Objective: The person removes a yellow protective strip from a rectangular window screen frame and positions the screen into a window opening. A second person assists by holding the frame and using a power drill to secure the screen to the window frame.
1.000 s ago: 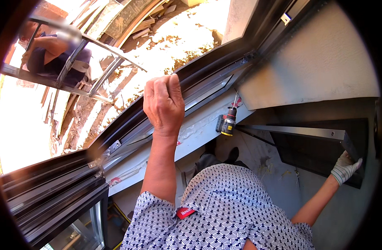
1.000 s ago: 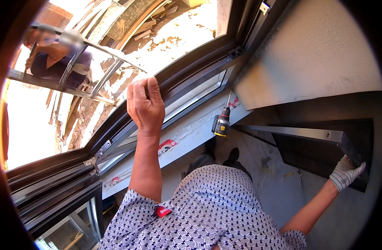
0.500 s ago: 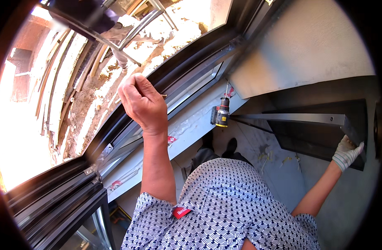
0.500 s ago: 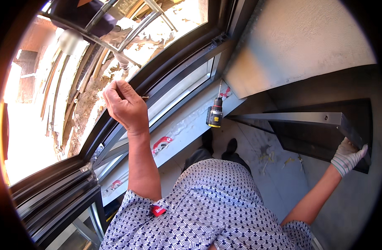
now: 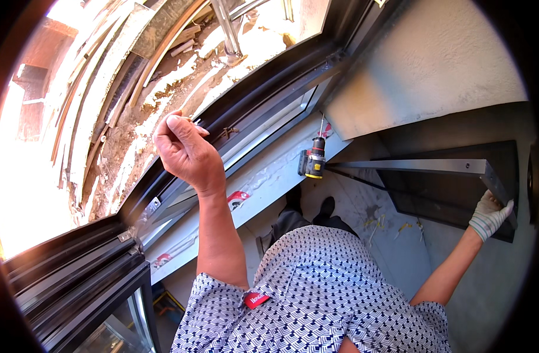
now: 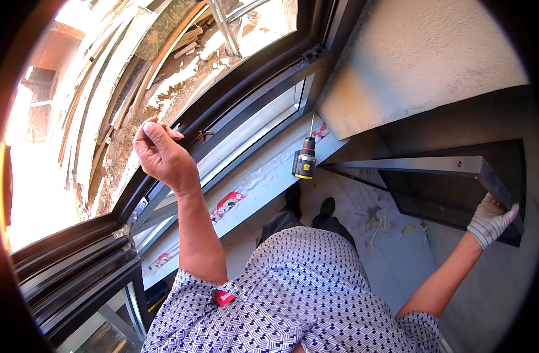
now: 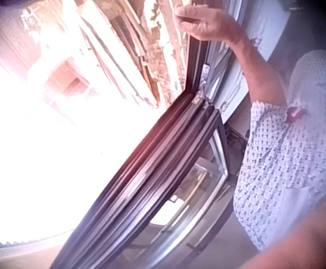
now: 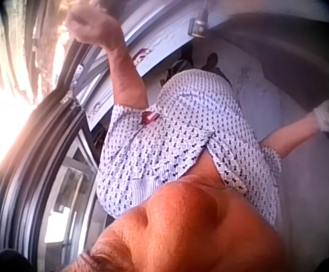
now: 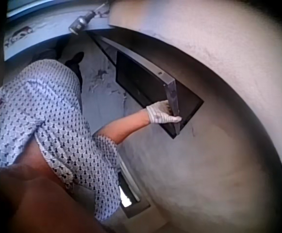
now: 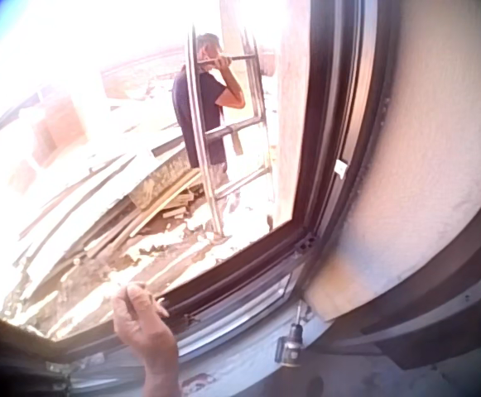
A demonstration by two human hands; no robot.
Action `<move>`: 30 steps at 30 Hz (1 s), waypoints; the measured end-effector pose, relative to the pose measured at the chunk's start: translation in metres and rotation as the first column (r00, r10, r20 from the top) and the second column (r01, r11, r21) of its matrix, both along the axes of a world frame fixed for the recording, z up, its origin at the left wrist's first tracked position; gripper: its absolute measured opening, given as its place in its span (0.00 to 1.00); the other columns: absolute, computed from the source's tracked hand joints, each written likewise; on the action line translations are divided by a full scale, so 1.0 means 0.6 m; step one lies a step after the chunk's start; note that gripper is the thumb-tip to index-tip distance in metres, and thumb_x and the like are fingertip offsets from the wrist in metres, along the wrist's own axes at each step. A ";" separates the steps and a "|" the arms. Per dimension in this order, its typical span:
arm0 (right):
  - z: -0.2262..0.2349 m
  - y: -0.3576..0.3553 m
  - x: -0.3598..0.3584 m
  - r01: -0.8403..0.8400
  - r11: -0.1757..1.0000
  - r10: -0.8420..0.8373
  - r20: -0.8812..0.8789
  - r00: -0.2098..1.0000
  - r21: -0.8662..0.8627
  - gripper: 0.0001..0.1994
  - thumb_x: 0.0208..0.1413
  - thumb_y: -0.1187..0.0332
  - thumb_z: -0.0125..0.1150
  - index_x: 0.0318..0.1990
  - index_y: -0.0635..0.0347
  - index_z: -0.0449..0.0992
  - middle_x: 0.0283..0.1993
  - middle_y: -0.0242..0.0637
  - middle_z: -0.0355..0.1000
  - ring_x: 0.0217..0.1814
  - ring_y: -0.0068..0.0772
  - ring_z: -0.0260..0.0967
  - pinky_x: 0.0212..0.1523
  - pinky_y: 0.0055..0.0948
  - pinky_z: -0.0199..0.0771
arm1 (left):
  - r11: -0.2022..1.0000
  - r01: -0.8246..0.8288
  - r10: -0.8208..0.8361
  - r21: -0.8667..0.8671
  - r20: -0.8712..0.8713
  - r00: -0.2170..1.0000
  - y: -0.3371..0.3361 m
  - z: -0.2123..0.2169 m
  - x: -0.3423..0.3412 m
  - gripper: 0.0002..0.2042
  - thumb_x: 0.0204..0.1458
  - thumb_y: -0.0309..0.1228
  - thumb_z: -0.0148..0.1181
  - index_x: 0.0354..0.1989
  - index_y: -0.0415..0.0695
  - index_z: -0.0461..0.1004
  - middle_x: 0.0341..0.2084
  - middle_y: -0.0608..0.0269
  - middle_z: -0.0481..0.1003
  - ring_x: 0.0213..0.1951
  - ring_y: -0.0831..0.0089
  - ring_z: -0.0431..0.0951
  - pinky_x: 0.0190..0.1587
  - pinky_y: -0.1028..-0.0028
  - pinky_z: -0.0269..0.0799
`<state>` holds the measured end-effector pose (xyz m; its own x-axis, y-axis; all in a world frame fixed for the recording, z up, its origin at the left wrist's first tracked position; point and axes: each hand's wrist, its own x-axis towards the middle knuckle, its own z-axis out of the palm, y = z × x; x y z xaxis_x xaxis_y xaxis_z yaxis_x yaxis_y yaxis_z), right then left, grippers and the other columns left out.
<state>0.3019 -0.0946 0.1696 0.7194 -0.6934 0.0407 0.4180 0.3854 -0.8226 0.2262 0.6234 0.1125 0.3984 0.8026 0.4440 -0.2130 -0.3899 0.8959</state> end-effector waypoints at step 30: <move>0.249 0.259 -0.127 0.052 0.997 -0.049 0.057 0.997 -0.063 0.17 0.63 0.52 0.67 0.47 0.53 0.76 0.38 0.31 0.77 0.35 0.29 0.72 0.28 0.31 0.70 | 0.368 0.819 -0.837 -0.441 -0.540 0.085 -0.488 -0.134 -0.070 0.25 0.62 0.48 0.68 0.56 0.39 0.77 0.41 0.58 0.79 0.47 0.71 0.78 0.51 0.69 0.75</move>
